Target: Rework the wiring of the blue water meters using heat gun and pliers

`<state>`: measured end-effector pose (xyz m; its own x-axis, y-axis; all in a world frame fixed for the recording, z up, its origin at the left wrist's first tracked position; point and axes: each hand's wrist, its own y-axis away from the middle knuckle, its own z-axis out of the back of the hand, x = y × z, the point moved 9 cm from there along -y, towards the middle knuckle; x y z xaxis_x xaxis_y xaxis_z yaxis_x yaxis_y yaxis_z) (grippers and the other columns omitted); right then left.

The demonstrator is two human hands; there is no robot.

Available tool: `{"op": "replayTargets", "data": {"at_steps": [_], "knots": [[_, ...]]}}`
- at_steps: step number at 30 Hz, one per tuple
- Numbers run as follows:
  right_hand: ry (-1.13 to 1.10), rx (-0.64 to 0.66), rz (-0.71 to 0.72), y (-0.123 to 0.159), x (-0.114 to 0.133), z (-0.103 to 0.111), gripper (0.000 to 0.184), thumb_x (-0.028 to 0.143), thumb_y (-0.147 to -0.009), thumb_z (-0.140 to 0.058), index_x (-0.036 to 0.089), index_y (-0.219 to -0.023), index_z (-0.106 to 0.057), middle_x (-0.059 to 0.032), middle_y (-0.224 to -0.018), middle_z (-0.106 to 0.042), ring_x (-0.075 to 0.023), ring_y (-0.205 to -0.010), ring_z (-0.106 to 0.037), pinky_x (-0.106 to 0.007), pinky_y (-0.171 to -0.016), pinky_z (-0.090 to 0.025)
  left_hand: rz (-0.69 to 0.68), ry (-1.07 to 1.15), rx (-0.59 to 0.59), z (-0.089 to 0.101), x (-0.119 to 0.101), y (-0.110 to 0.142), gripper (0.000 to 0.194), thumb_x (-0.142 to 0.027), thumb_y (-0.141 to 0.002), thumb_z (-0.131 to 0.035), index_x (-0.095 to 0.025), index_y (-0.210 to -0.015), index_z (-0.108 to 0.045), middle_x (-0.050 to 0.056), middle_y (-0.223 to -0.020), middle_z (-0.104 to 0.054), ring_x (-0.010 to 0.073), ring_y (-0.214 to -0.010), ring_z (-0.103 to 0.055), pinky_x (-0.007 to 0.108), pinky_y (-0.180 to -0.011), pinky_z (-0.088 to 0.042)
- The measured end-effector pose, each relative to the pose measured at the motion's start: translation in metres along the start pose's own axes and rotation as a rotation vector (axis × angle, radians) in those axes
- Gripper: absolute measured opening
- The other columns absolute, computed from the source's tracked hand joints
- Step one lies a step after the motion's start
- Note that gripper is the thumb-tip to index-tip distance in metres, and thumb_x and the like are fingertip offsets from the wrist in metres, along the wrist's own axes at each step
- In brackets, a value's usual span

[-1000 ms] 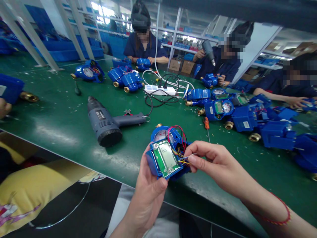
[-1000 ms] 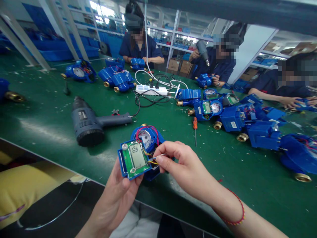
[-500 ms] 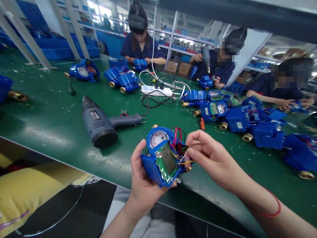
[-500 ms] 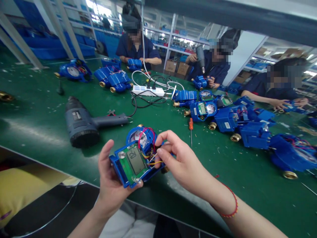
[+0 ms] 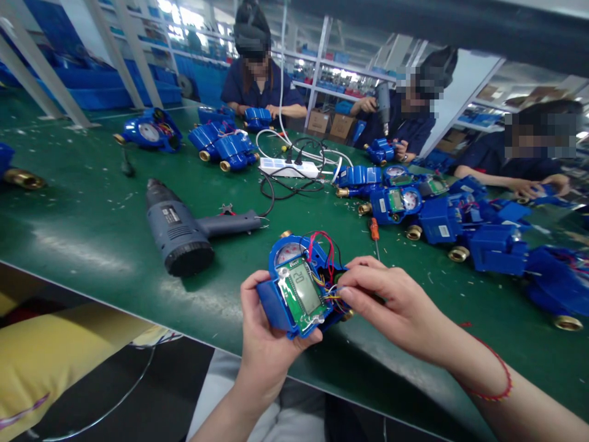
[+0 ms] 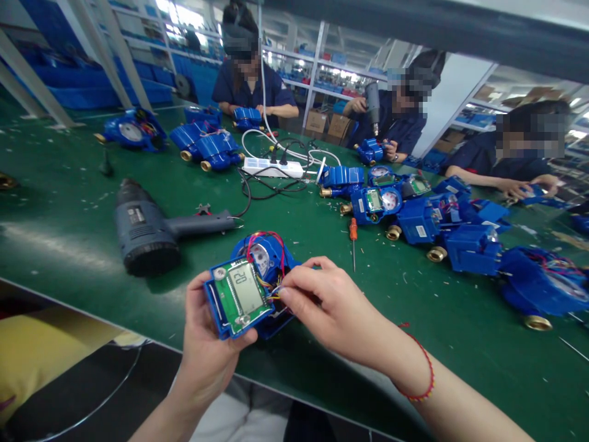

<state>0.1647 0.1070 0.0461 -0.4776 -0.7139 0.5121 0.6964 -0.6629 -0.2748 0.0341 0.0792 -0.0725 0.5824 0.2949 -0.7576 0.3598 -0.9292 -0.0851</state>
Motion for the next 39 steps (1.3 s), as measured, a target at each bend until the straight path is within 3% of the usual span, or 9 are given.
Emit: {"op": "replayTargets", "data": {"at_steps": [3, 7, 11, 14, 18, 24, 28, 34, 39], "knots": [[0.111, -0.117, 0.090, -0.001, 0.006, 0.006, 0.012, 0.016, -0.093, -0.053, 0.017, -0.086, -0.063, -0.0008, -0.073, -0.058, -0.0109, -0.070, -0.053, -0.023, -0.062, -0.044, 0.011, 0.043, -0.004, -0.003, -0.003, -0.001, 0.080, -0.019, -0.046, -0.093, -0.036, -0.114, -0.052, -0.003, -0.110, -0.061, 0.0146, -0.089, -0.067, 0.020, -0.075, -0.056], [0.333, -0.295, 0.293, 0.009, 0.022, 0.013, 0.011, 0.011, -0.088, -0.058, 0.016, -0.092, -0.067, -0.0097, -0.098, -0.057, -0.0180, -0.092, -0.053, -0.031, -0.077, -0.051, 0.142, 0.195, 0.021, -0.015, 0.004, 0.002, 0.098, -0.021, -0.051, -0.092, -0.040, -0.132, -0.040, 0.002, -0.118, -0.065, 0.0219, -0.099, -0.068, 0.031, -0.085, -0.055], [0.337, -0.233, 0.517, 0.022, 0.037, 0.000, 0.022, 0.002, -0.086, -0.055, 0.010, -0.105, -0.062, -0.0115, -0.101, -0.064, -0.0183, -0.096, -0.058, -0.031, -0.083, -0.053, 0.284, 0.251, 0.082, -0.025, 0.012, 0.006, 0.102, -0.022, -0.051, -0.092, -0.028, -0.138, -0.039, 0.008, -0.110, -0.071, 0.0274, -0.101, -0.068, 0.037, -0.091, -0.052], [0.169, -0.245, 0.400, 0.020, 0.031, 0.001, 0.019, 0.002, -0.087, -0.054, 0.010, -0.102, -0.063, -0.0117, -0.100, -0.067, -0.0162, -0.094, -0.063, -0.026, -0.081, -0.055, 0.328, 0.301, 0.145, -0.032, 0.012, 0.008, 0.102, -0.023, -0.052, -0.092, -0.030, -0.139, -0.039, 0.008, -0.114, -0.070, 0.0276, -0.107, -0.066, 0.037, -0.094, -0.050], [-0.207, -0.257, -0.007, 0.011, 0.002, 0.001, 0.010, 0.011, -0.089, -0.056, 0.016, -0.088, -0.065, -0.0043, -0.085, -0.068, -0.0106, -0.075, -0.065, -0.019, -0.065, -0.055, 0.341, 0.329, 0.197, -0.038, 0.010, 0.009, 0.102, -0.026, -0.055, -0.091, -0.032, -0.141, -0.036, 0.009, -0.118, -0.069, 0.0300, -0.110, -0.064, 0.043, -0.097, -0.048], [-0.579, -0.202, -0.386, 0.018, -0.026, -0.014, 0.016, 0.025, -0.089, -0.059, 0.015, -0.078, -0.064, -0.0027, -0.072, -0.062, -0.0101, -0.059, -0.061, -0.017, -0.046, -0.049, 0.266, 0.246, 0.141, -0.028, 0.008, 0.008, 0.098, -0.027, -0.056, -0.090, -0.032, -0.138, -0.037, 0.009, -0.113, -0.070, 0.0289, -0.103, -0.067, 0.044, -0.093, -0.051], [-0.572, -0.249, -0.413, 0.022, -0.031, -0.012, 0.013, 0.024, -0.086, -0.061, 0.015, -0.077, -0.064, -0.0020, -0.075, -0.061, -0.0106, -0.058, -0.062, -0.018, -0.045, -0.049, 0.281, 0.194, 0.190, -0.028, 0.013, 0.008, 0.082, -0.033, -0.057, -0.089, -0.026, -0.129, -0.050, 0.011, -0.113, -0.070, 0.0313, -0.102, -0.067, 0.047, -0.093, -0.052], [-0.225, -0.353, -0.159, 0.018, -0.008, 0.005, 0.010, 0.011, -0.084, -0.061, 0.017, -0.077, -0.064, -0.0006, -0.074, -0.063, -0.0098, -0.067, -0.059, -0.021, -0.060, -0.048, 0.263, 0.110, 0.230, -0.026, 0.013, 0.008, 0.063, -0.041, -0.059, -0.087, -0.024, -0.115, -0.063, 0.009, -0.112, -0.072, 0.0285, -0.102, -0.068, 0.041, -0.092, -0.054], [-0.187, -0.328, -0.086, 0.017, 0.002, 0.004, 0.012, 0.007, -0.085, -0.056, 0.016, -0.078, -0.062, 0.0010, -0.071, -0.060, -0.0075, -0.063, -0.054, -0.018, -0.057, -0.042, 0.224, 0.107, 0.248, -0.028, 0.011, 0.009, 0.060, -0.041, -0.060, -0.086, -0.023, -0.113, -0.065, 0.009, -0.115, -0.071, 0.0278, -0.107, -0.066, 0.037, -0.094, -0.053]]}}
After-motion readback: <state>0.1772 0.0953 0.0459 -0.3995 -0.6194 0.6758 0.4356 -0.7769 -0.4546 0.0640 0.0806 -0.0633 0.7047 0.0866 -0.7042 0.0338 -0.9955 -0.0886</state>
